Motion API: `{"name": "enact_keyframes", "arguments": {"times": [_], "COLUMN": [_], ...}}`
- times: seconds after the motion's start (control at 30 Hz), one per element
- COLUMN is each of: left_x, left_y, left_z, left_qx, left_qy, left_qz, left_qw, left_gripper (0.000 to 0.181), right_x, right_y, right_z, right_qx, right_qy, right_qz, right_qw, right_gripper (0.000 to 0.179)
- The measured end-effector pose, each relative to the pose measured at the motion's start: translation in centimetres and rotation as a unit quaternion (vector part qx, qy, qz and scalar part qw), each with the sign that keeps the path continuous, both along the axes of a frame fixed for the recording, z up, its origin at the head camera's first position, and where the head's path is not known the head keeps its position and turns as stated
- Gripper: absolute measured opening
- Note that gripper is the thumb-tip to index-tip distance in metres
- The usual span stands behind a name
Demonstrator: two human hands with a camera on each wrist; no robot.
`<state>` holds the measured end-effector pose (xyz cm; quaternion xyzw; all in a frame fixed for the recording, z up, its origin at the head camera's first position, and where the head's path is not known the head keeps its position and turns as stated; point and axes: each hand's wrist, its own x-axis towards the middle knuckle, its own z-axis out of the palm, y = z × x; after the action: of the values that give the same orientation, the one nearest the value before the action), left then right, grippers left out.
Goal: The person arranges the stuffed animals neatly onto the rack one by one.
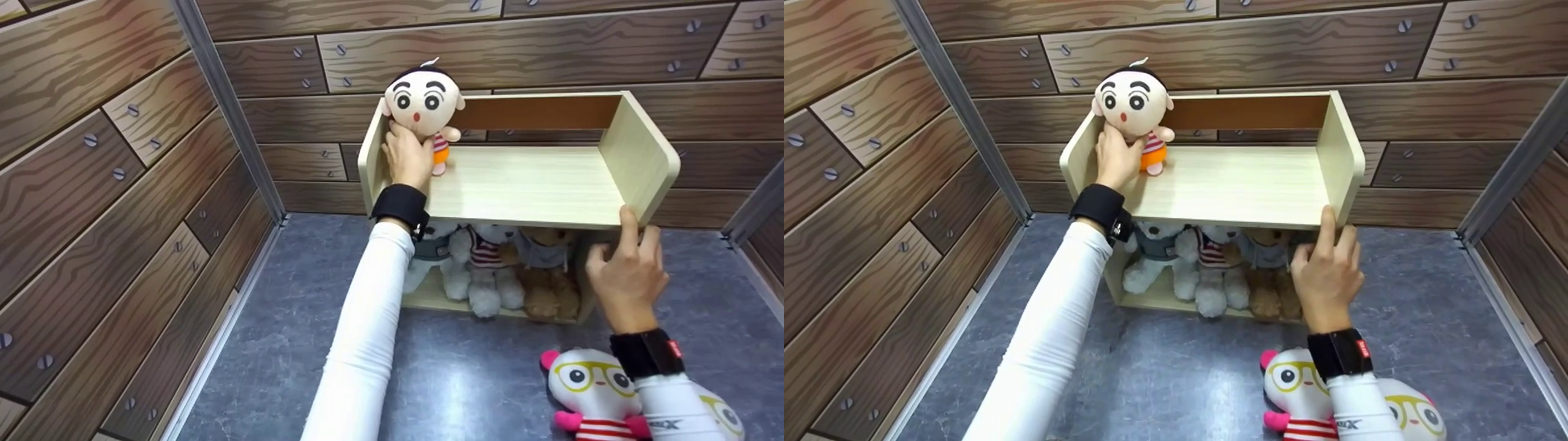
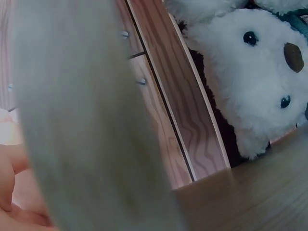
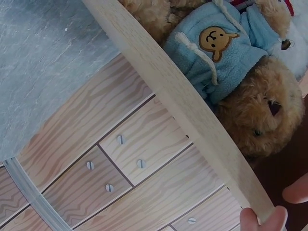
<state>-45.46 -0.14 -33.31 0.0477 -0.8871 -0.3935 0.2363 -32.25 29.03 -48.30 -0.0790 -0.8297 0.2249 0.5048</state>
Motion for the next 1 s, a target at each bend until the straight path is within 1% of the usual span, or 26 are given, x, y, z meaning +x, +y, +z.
{"name": "enact_keyframes", "arguments": {"times": [0.13,0.33,0.5,0.57,0.67,0.73,0.8,0.87,0.93,1.0], "left_x": [0.3,0.6,0.7,0.7,0.7,0.6,0.5,0.5,0.5,0.5], "left_y": [0.2,0.6,0.7,0.7,0.6,0.4,0.3,0.2,0.1,0.1], "left_z": [0.0,0.2,0.4,0.4,0.1,-0.1,-0.4,-0.5,-0.6,-0.5], "left_qx": [-0.006,-0.026,-0.032,-0.034,-0.032,-0.022,-0.008,0.003,0.014,0.015], "left_qy": [-0.008,-0.013,-0.023,-0.021,-0.010,0.001,0.010,0.017,0.017,0.015], "left_qz": [0.020,0.040,0.046,0.044,0.034,0.022,0.011,0.000,-0.007,-0.010], "left_qw": [0.9997,0.9988,0.9982,0.9982,0.9989,0.9995,0.9999,0.9998,0.9997,0.9997], "left_gripper": [0.082,0.086,0.087,0.082,0.064,0.050,0.042,0.040,0.040,0.042], "right_x": [0.0,-0.1,-0.3,-0.2,-0.1,0.0,0.1,0.2,0.2,0.1], "right_y": [0.0,0.2,0.0,-0.1,-0.1,-0.2,-0.2,-0.2,-0.2,-0.2], "right_z": [0.1,0.1,0.2,0.3,0.3,0.3,0.3,0.2,0.2,0.3], "right_qx": [0.002,0.000,0.000,0.003,0.012,0.016,0.016,0.011,0.005,0.001], "right_qy": [-0.004,-0.003,-0.002,-0.002,-0.003,-0.007,-0.011,-0.016,-0.018,-0.018], "right_qz": [0.002,0.002,0.005,0.006,0.008,0.011,0.013,0.015,0.014,0.012], "right_qw": [1.0000,1.0000,1.0000,1.0000,0.9999,0.9998,0.9997,0.9997,0.9997,0.9998], "right_gripper": [0.062,0.062,0.062,0.062,0.063,0.064,0.065,0.066,0.066,0.067]}}
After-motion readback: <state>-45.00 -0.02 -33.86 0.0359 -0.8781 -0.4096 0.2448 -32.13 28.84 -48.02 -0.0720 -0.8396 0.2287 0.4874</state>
